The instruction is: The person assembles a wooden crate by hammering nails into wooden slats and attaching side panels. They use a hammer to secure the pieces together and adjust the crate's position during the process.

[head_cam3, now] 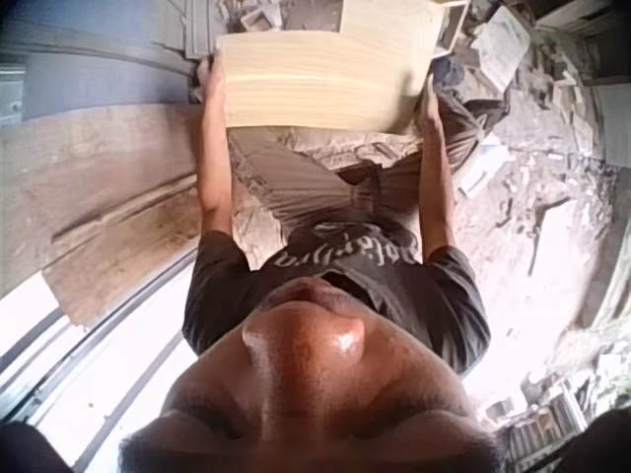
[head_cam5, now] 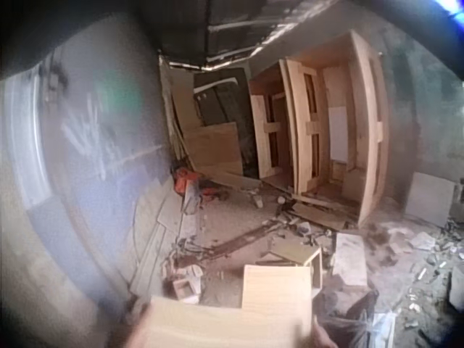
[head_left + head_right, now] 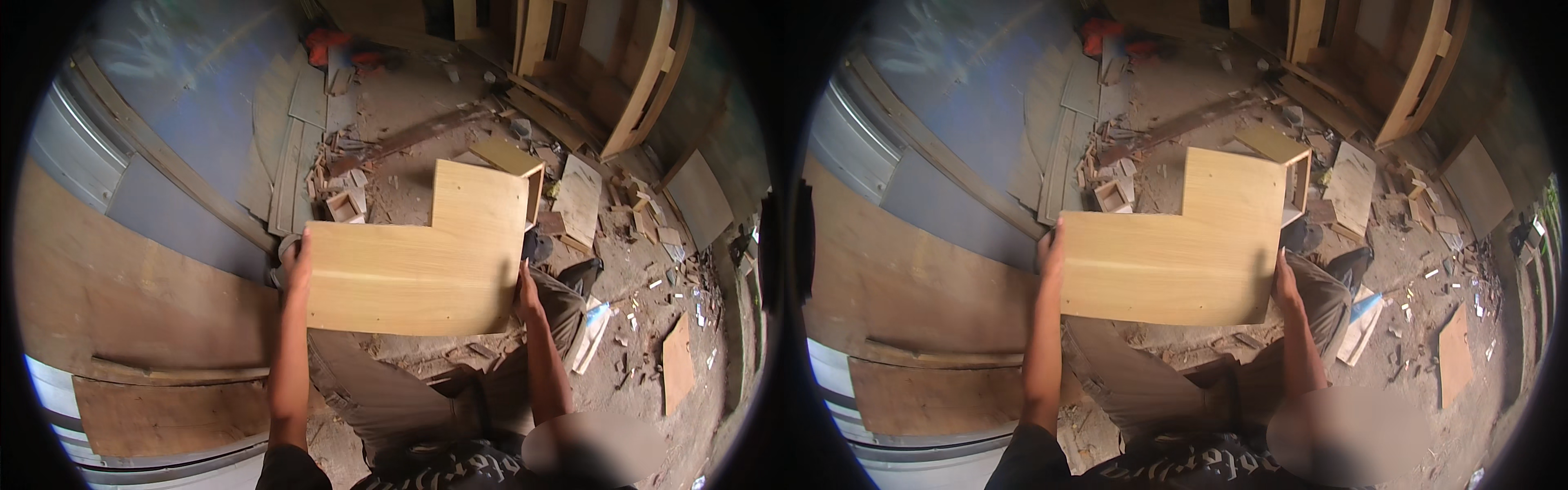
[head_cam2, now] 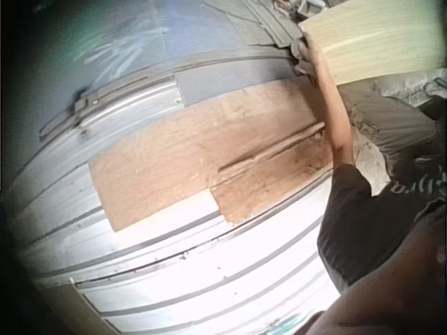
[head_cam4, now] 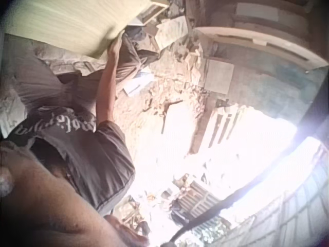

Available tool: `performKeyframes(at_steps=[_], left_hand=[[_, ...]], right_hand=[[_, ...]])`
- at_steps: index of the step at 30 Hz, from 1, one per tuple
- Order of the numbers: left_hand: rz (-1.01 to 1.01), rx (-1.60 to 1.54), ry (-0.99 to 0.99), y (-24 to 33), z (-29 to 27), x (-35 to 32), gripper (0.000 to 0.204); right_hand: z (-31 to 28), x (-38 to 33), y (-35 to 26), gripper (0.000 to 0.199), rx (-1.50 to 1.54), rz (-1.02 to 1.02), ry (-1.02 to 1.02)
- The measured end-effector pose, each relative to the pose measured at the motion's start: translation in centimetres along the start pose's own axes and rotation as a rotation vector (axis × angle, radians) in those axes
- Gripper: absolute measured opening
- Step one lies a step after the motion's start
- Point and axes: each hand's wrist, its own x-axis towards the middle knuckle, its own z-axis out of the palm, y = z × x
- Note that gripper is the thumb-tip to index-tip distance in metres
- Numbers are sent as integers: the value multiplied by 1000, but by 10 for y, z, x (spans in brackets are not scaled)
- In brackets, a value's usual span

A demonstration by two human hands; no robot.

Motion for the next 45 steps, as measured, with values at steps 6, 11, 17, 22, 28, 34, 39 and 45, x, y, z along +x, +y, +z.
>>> performKeyframes(at_steps=[6,11,17,22,28,34,39,45], left_hand=[[-84,239,-189,-79,69,3,50],[-36,218,-291,-147,73,-14,43],[-271,99,-336,-179,83,-57,34],[-389,-32,-198,-212,89,-66,33],[-475,26,-74,-231,135,-69,34],[-528,50,-42,-253,160,-77,56],[-618,255,-93,-265,185,-71,70],[-583,229,-187,-284,174,-64,71]], right_hand=[[-61,-22,42,75,-677,118,529],[-69,-11,44,77,-824,18,572],[-81,2,33,70,-896,4,540],[-79,43,25,65,-995,-78,474],[-110,118,32,59,-1132,-103,436],[-127,155,53,54,-1036,-101,352],[-138,165,88,70,-1247,-349,326],[-118,155,89,83,-1216,-13,401]])
